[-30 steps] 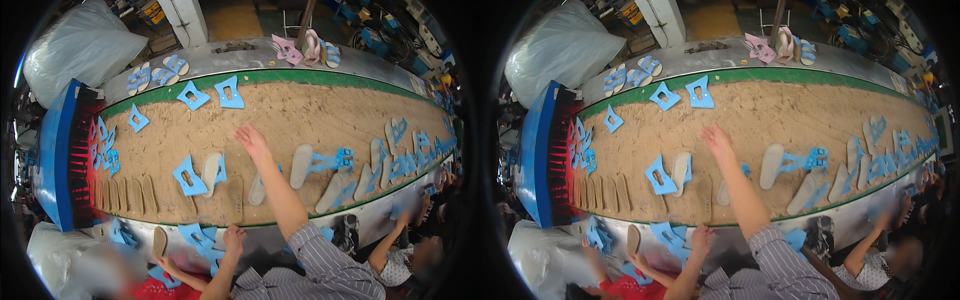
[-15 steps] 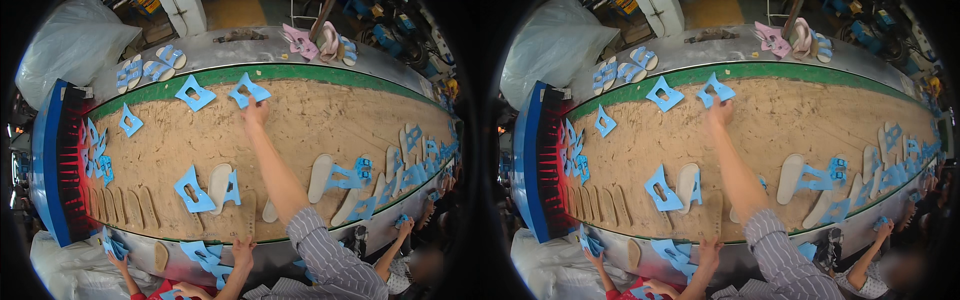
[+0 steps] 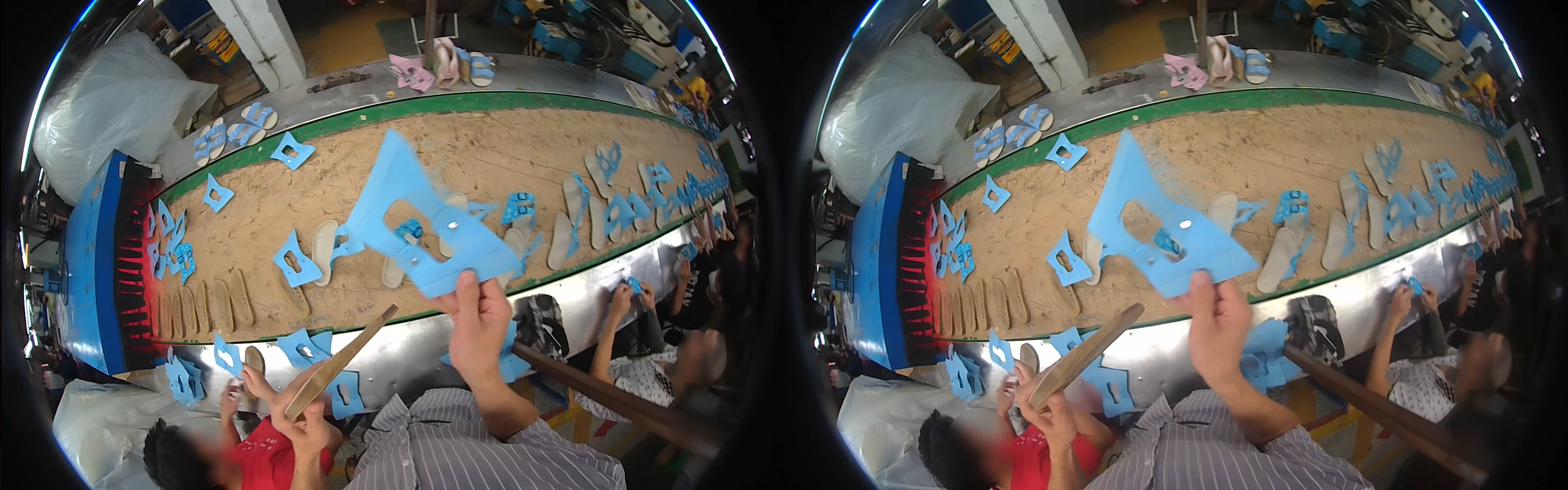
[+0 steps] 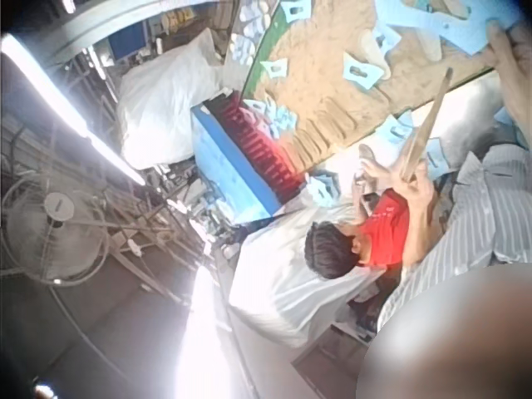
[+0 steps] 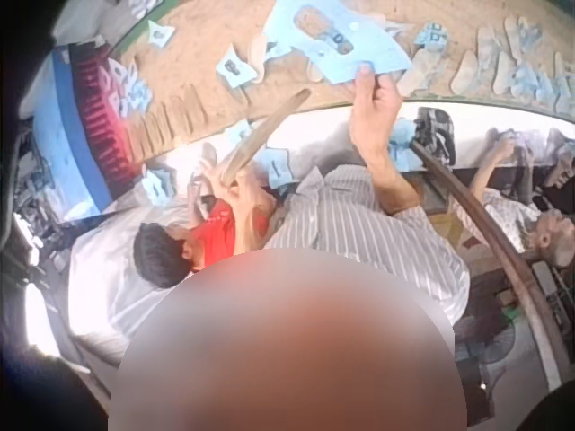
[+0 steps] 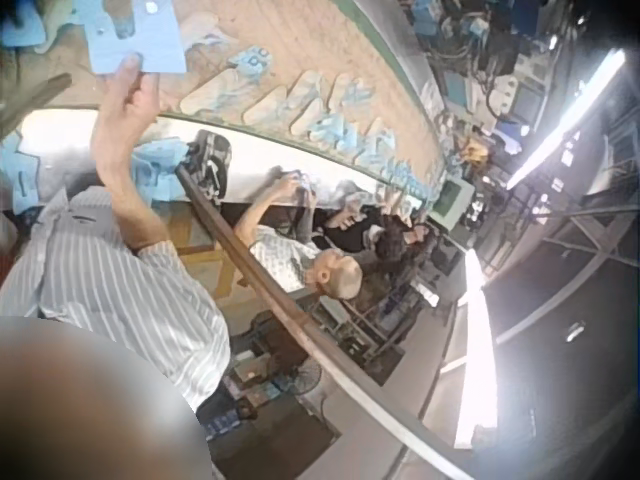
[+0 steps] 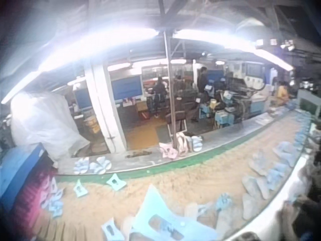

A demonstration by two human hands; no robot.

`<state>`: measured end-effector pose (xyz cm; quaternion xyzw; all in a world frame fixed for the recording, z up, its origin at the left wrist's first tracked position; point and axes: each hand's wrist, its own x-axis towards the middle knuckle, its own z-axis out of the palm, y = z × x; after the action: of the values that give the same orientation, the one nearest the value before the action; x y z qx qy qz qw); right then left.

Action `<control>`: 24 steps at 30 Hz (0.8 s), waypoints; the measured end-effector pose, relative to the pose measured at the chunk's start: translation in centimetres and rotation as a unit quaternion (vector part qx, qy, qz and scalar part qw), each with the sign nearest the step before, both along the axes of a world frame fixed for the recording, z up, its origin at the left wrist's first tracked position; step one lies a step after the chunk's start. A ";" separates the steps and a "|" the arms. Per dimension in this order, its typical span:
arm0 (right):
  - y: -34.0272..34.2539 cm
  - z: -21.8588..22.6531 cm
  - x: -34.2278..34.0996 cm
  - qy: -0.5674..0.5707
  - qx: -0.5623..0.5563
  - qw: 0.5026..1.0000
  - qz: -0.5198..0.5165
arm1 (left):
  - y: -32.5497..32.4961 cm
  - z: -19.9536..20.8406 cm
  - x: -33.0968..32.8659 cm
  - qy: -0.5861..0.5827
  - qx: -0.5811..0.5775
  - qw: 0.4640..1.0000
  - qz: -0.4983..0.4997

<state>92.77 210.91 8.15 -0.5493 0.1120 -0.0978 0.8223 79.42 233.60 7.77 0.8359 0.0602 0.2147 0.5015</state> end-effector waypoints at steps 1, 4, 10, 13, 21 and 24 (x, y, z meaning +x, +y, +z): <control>-0.1 0.9 -1.6 -0.002 -0.006 1.000 0.008 | -0.1 1.1 -0.7 -0.008 -0.012 0.999 -0.042; -0.5 2.8 -5.4 -0.040 -0.049 0.997 0.037 | -0.7 3.3 -2.2 -0.073 -0.055 0.988 -0.124; -0.2 3.9 -10.3 -0.097 -0.138 0.985 0.034 | -1.7 5.7 -5.2 -0.098 -0.034 0.981 -0.163; -0.2 3.6 -12.0 -0.137 -0.250 0.958 0.011 | -1.6 6.0 -6.4 -0.120 -0.027 0.977 -0.177; 1.3 3.1 -13.8 -0.165 -0.331 0.929 -0.017 | -0.9 7.6 -7.4 -0.136 -0.001 0.968 -0.209; 1.6 3.1 -14.4 -0.153 -0.366 0.918 0.001 | -1.1 8.5 -6.9 -0.142 0.062 0.961 -0.230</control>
<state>78.35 212.48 11.23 -0.7900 -0.0593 -0.2139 0.5715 72.52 232.52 16.32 0.8175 -0.2190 0.2131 0.4882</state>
